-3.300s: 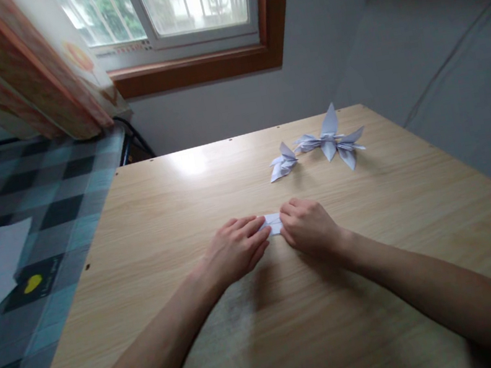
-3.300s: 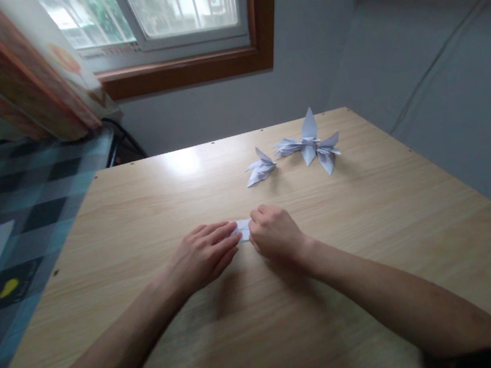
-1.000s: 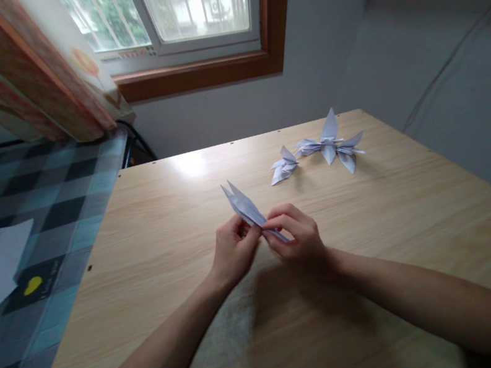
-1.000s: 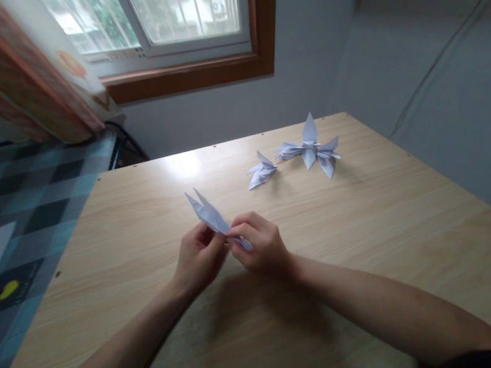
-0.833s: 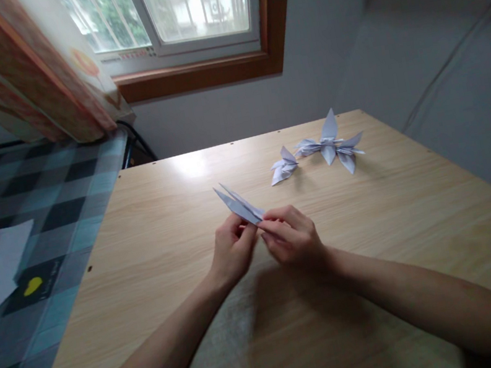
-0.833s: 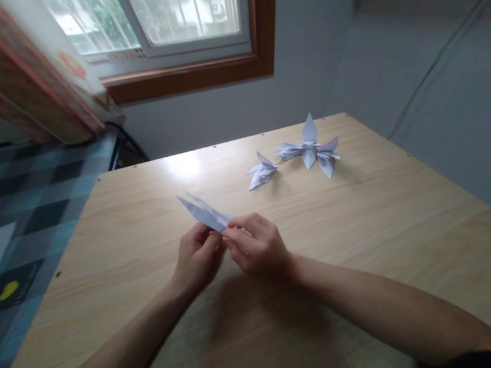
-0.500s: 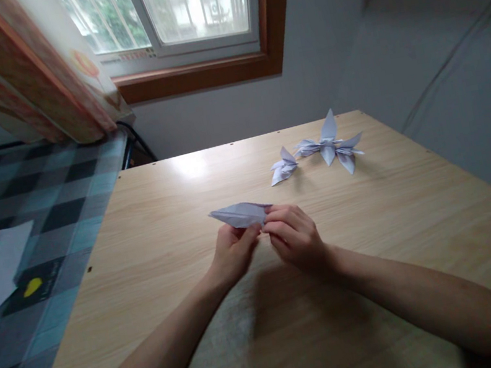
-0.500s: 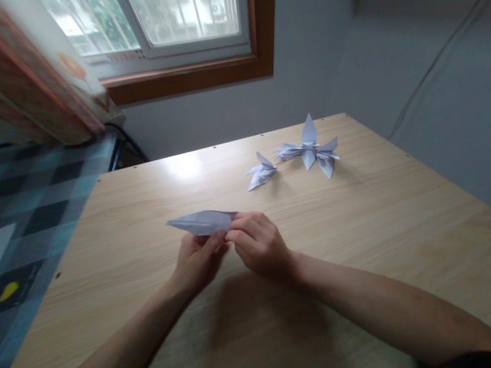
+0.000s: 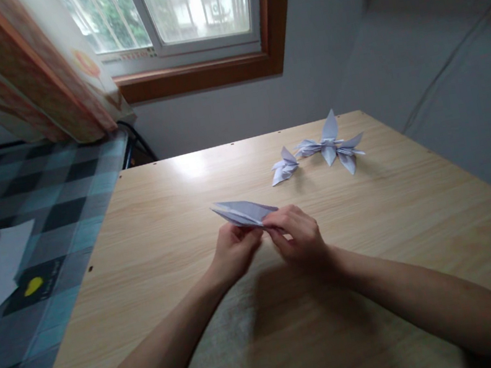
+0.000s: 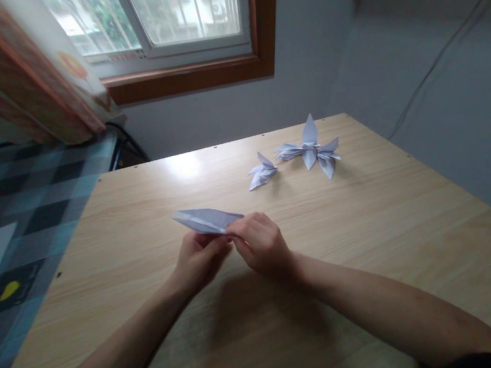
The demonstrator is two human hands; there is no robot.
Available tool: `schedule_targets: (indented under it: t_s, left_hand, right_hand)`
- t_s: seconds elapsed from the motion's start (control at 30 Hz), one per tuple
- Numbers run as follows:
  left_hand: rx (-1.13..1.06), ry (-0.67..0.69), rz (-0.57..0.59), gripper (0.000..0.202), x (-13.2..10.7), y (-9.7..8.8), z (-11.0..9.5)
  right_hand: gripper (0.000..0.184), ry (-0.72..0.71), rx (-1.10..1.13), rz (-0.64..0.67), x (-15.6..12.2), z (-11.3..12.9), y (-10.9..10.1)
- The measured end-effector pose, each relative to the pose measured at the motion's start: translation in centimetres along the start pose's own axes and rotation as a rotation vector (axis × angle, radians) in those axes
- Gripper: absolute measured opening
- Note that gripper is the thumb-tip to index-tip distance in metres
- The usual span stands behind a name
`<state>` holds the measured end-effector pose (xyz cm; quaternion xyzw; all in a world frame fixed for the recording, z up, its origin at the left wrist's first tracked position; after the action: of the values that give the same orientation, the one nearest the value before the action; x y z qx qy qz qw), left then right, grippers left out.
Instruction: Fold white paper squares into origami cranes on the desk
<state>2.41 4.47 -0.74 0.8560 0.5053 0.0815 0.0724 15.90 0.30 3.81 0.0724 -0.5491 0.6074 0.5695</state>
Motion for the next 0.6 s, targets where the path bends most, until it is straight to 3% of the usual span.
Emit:
schedule_targets:
  t_s: [0.23, 0.4, 0.6]
  left_hand:
    - [0.152, 0.01, -0.044, 0.006, 0.24, -0.29, -0.26]
    - [0.183, -0.002, -0.057, 0.006, 0.21, -0.3, -0.33]
    - [0.187, 0.01, -0.031, 0.007, 0.28, -0.28, -0.33]
  right_hand:
    - [0.021, 0.025, -0.131, -0.095, -0.36, 0.52, -0.77]
    - [0.03, -0.097, -0.071, -0.048, -0.34, 0.69, -0.33]
    - [0.023, -0.106, 0.003, -0.028, -0.15, 0.47, -0.03]
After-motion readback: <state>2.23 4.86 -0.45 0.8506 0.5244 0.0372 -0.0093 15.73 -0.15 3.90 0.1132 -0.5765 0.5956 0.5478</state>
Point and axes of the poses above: each hand's wrist, its own x-axis towards the middle knuckle, its own y-axis out of the palm, z = x × y, the point moved 6 cm from there along x, towards the middle knuckle, and after that the axes turned 11 degrees about z, right-handed, at the moved point
